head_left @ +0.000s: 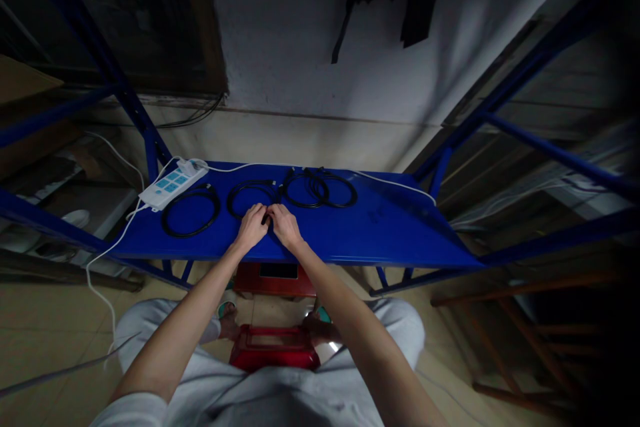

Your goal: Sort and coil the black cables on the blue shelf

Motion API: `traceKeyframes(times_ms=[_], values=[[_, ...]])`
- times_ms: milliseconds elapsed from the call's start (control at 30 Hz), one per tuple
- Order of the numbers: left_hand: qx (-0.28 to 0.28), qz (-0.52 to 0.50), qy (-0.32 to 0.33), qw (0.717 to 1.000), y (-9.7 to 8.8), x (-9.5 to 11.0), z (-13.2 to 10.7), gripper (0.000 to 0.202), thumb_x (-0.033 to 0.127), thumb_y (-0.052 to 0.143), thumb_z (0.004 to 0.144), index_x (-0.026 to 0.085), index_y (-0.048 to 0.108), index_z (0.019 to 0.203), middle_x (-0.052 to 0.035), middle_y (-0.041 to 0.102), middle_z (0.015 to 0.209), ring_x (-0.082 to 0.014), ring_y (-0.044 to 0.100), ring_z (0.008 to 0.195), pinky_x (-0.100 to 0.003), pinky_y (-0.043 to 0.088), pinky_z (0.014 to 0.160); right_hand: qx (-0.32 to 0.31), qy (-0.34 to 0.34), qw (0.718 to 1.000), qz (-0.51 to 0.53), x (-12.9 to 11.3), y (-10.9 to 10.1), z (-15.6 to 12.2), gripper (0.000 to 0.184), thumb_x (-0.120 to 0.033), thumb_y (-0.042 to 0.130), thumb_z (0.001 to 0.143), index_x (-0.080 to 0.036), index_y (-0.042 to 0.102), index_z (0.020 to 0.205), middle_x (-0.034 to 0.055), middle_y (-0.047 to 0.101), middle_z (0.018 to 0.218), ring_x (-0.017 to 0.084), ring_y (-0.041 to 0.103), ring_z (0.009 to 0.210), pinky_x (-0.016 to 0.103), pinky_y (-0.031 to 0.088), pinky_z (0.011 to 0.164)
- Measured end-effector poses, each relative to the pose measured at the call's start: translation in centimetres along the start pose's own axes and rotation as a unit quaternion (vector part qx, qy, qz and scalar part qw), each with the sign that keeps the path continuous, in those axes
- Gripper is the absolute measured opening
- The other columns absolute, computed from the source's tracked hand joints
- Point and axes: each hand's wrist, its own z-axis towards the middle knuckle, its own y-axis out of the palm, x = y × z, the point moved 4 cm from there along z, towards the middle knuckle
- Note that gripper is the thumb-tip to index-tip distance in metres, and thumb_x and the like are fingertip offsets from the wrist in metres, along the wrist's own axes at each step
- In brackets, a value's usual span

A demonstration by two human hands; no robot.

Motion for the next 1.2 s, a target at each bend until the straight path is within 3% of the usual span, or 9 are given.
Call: traceKeyframes(times_ms=[200,333,400,533,700,833,1200], values=[[0.005,-0.073,0.005,0.997,-0.2,-0.2,-0.2,0.011,0.016,0.052,0.093,0.021,0.062,0.089,-0.0056,0.062,0.093,-0.0207,0.06,0.091,-0.034,0.05,0.083,0.042,0.03,0.995,0.086,1.1,0.5,0.3,0.029,-0.011,0.04,0.094,-0.021,0.054,0.117,0.0069,0.065,0.109,0.018,0.061,0.102,0.026,0.046,0.084],[0.023,-0.092,-0.001,0.995,-0.2,-0.1,-0.2,0.011,0.018,0.056,0.092,0.021,0.061,0.083,-0.0032,0.06,0.087,-0.0186,0.06,0.085,-0.031,0.048,0.077,0.078,0.06,0.973,0.211,2.6,1.3,1.2,0.013,-0.014,0.05,0.086,-0.019,0.062,0.088,0.0035,0.067,0.088,0.016,0.061,0.08,0.026,0.046,0.075],[0.028,-0.095,0.004,0.995,-0.2,-0.1,-0.1,0.013,0.017,0.056,0.091,0.021,0.061,0.08,-0.0033,0.06,0.086,-0.0184,0.06,0.085,-0.03,0.047,0.077,0.08,0.084,0.958,0.262,3.1,1.9,1.5,0.01,-0.017,0.055,0.084,-0.019,0.064,0.081,0.0022,0.068,0.082,0.015,0.059,0.07,0.025,0.045,0.068],[0.04,-0.118,0.006,0.992,-0.2,-0.3,0.0,0.015,0.016,0.057,0.091,0.02,0.063,0.078,-0.0033,0.061,0.084,-0.0176,0.059,0.082,-0.03,0.047,0.076,0.11,0.119,0.927,0.338,3.6,2.6,1.8,0.017,-0.019,0.059,0.078,-0.019,0.068,0.092,0.0006,0.068,0.078,0.014,0.059,0.067,0.025,0.045,0.064],[0.063,-0.185,-0.014,0.981,-0.4,-0.9,0.0,0.009,0.022,0.064,0.089,0.019,0.069,0.083,-0.0029,0.066,0.085,-0.0155,0.061,0.075,-0.028,0.046,0.068,0.145,0.123,0.893,0.408,3.8,2.7,1.6,0.03,-0.026,0.066,0.075,-0.019,0.062,0.104,-0.0003,0.067,0.075,0.015,0.062,0.066,0.025,0.047,0.062],[0.078,-0.198,-0.018,0.977,-0.6,-0.9,0.0,0.01,0.024,0.067,0.088,0.019,0.071,0.081,-0.0035,0.069,0.084,-0.0155,0.062,0.074,-0.028,0.046,0.067,0.154,0.128,0.876,0.438,3.9,2.5,1.5,0.03,-0.031,0.07,0.074,-0.02,0.061,0.1,0.0002,0.067,0.075,0.015,0.063,0.065,0.025,0.049,0.062],[0.061,-0.184,-0.018,0.981,-0.6,-0.7,0.1,0.016,0.022,0.062,0.089,0.019,0.073,0.079,-0.004,0.07,0.083,-0.0159,0.061,0.071,-0.029,0.044,0.065,0.138,0.14,0.87,0.453,3.9,2.9,1.7,0.024,-0.026,0.065,0.075,-0.021,0.056,0.096,-0.0005,0.069,0.076,0.014,0.063,0.062,0.023,0.051,0.058]])
